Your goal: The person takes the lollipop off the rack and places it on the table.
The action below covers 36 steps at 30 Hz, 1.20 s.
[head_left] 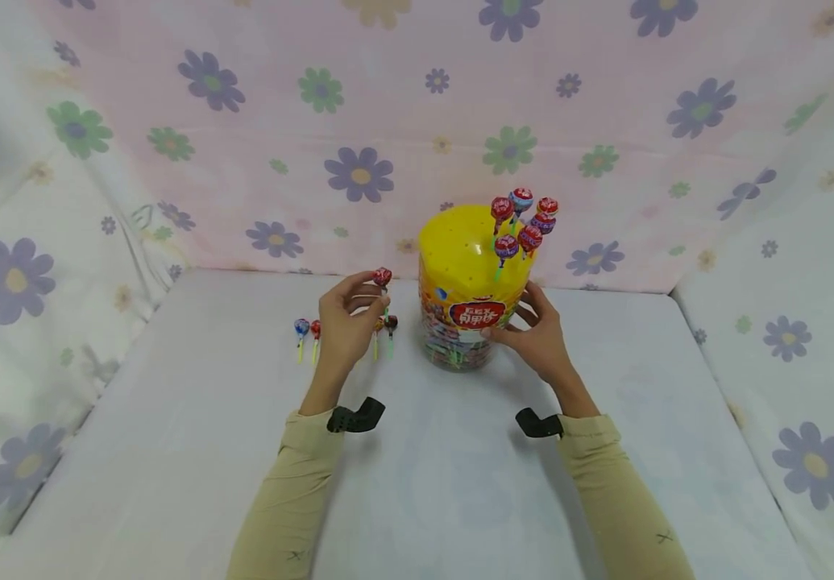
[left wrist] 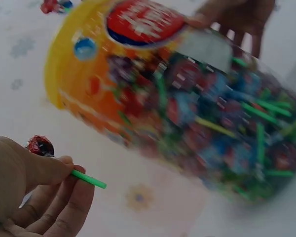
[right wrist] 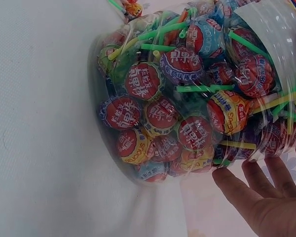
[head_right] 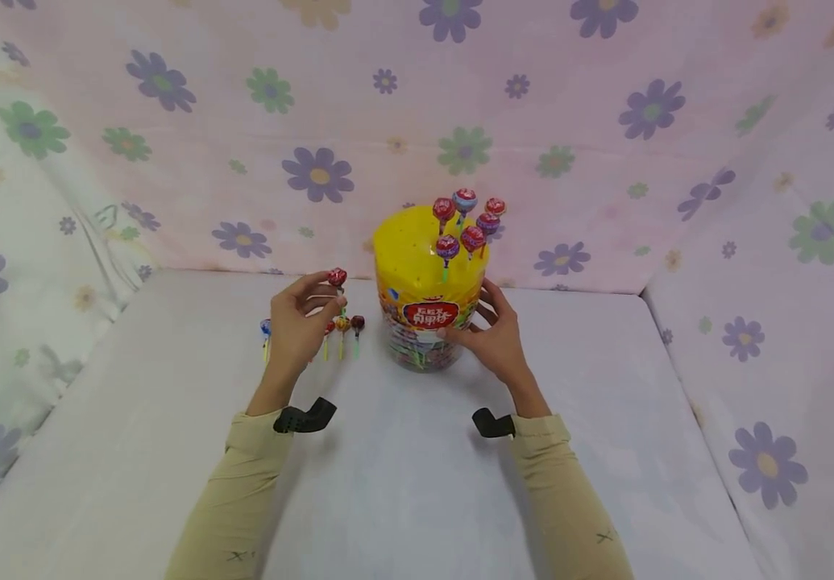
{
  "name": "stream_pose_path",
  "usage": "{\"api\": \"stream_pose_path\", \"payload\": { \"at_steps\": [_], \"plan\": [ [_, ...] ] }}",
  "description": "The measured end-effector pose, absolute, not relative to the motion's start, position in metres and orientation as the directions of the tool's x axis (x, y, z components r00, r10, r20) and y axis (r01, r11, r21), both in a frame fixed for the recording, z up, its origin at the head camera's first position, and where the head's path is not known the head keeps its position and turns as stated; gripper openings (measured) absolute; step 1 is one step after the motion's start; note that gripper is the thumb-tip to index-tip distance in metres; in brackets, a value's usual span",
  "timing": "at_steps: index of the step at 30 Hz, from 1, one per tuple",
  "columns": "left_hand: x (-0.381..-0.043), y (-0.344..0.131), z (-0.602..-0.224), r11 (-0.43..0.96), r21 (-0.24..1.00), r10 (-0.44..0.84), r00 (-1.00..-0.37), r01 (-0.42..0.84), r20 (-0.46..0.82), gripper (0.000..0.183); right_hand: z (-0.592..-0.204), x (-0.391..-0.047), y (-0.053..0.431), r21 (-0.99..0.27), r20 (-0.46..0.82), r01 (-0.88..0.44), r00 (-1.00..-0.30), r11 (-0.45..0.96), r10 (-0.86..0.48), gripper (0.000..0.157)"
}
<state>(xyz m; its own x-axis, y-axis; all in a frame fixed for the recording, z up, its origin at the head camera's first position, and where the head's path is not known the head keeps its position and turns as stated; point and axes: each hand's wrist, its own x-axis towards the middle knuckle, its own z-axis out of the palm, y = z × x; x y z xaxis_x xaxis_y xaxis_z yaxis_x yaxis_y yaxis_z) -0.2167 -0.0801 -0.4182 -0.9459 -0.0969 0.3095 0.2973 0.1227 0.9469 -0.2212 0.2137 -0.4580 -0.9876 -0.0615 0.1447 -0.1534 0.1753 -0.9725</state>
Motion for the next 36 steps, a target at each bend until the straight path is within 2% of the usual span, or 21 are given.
{"api": "stream_pose_path", "payload": {
  "at_steps": [6, 12, 17, 24, 36],
  "plan": [
    [-0.212, -0.090, -0.460, 0.199, 0.971, -0.075, -0.986, 0.134, 0.151, 0.040, -0.456, -0.221, 0.214, -0.971, 0.143, -0.151, -0.988, 0.184, -0.056, 0.088],
    [-0.205, -0.093, -0.494, 0.316, 0.949, -0.067, -0.998, 0.000, 0.022, 0.041, -0.456, -0.221, 0.213, -0.971, 0.137, -0.145, -0.989, 0.189, -0.054, 0.089],
    [-0.200, -0.090, -0.504, 0.394, 0.918, -0.087, -0.996, -0.032, 0.002, 0.038, -0.455, -0.219, 0.213, -0.972, 0.137, -0.145, -0.989, 0.185, -0.056, 0.089],
    [-0.198, -0.089, -0.510, 0.416, 0.908, -0.085, -0.996, -0.057, -0.024, 0.038, -0.457, -0.220, 0.214, -0.975, 0.126, -0.134, -0.990, 0.175, -0.056, 0.088],
    [-0.197, -0.088, -0.512, 0.488, 0.872, -0.097, -0.995, -0.024, 0.027, 0.040, -0.458, -0.220, 0.213, -0.974, 0.125, -0.133, -0.991, 0.183, -0.053, 0.087]
  ]
}}
